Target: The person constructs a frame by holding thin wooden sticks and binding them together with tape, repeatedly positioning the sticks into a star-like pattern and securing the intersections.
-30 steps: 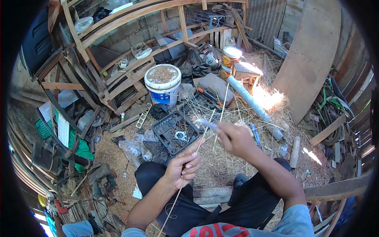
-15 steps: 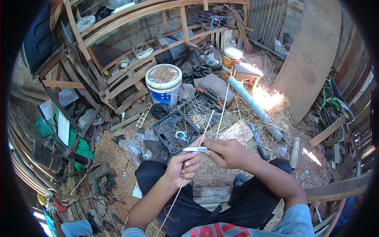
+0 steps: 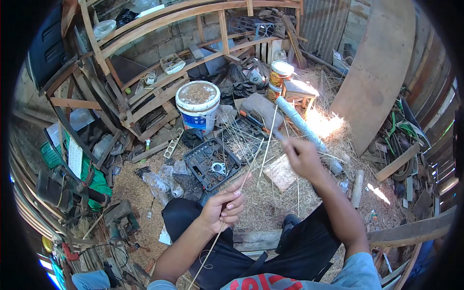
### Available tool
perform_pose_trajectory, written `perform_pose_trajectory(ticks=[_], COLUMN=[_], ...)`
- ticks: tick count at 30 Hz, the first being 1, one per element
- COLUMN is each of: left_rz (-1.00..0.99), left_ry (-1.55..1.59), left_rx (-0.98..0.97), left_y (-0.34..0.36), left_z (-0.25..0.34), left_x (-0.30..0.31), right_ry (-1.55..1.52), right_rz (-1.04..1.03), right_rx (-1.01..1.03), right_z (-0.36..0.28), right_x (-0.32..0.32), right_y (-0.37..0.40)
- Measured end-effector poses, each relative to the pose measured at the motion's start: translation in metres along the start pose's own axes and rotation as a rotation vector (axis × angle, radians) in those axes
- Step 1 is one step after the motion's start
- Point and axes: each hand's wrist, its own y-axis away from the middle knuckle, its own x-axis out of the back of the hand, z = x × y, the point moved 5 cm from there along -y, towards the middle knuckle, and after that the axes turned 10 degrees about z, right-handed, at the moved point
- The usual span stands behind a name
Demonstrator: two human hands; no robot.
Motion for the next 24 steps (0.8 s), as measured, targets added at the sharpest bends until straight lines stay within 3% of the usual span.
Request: perform_pose_trajectory(ticks=[4, 6, 10, 17, 20, 23, 24], left_rz=[0.119, 0.042, -0.043, -0.050, -0.047, -0.051, -0.052], left_ry=[-0.017, 0.012, 0.079, 0.070, 0.023, -0.020, -0.015], left_rx=[-0.044, -0.035, 0.006, 0.059, 0.086, 0.066, 0.051], left_y=[0.000, 0.003, 0.004, 0.003, 0.005, 0.006, 0.004], left_z=[0.003, 0.002, -0.001, -0.002, -0.007, -0.007, -0.005], left_x=[-0.002, -0.009, -0.009, -0.007, -0.007, -0.011, -0.012], right_ry=[-0.093, -0.076, -0.097, -0.049, 0.008, 0.019, -0.003], right_rz=[-0.210, -0.233, -0.066, 0.029, 0.060, 0.083, 0.050], right_rx=[0.253, 0.385, 0.319, 0.211, -0.012, -0.036, 0.051], right_z=[-0.053, -0.065, -0.057, -0.036, 0.004, 0.003, -0.003], right_x=[-0.033, -0.041, -0.034, -0.017, 0.006, 0.026, 0.021], right_y=[0.042, 0.053, 0.038, 0.022, 0.000, -0.008, -0.007])
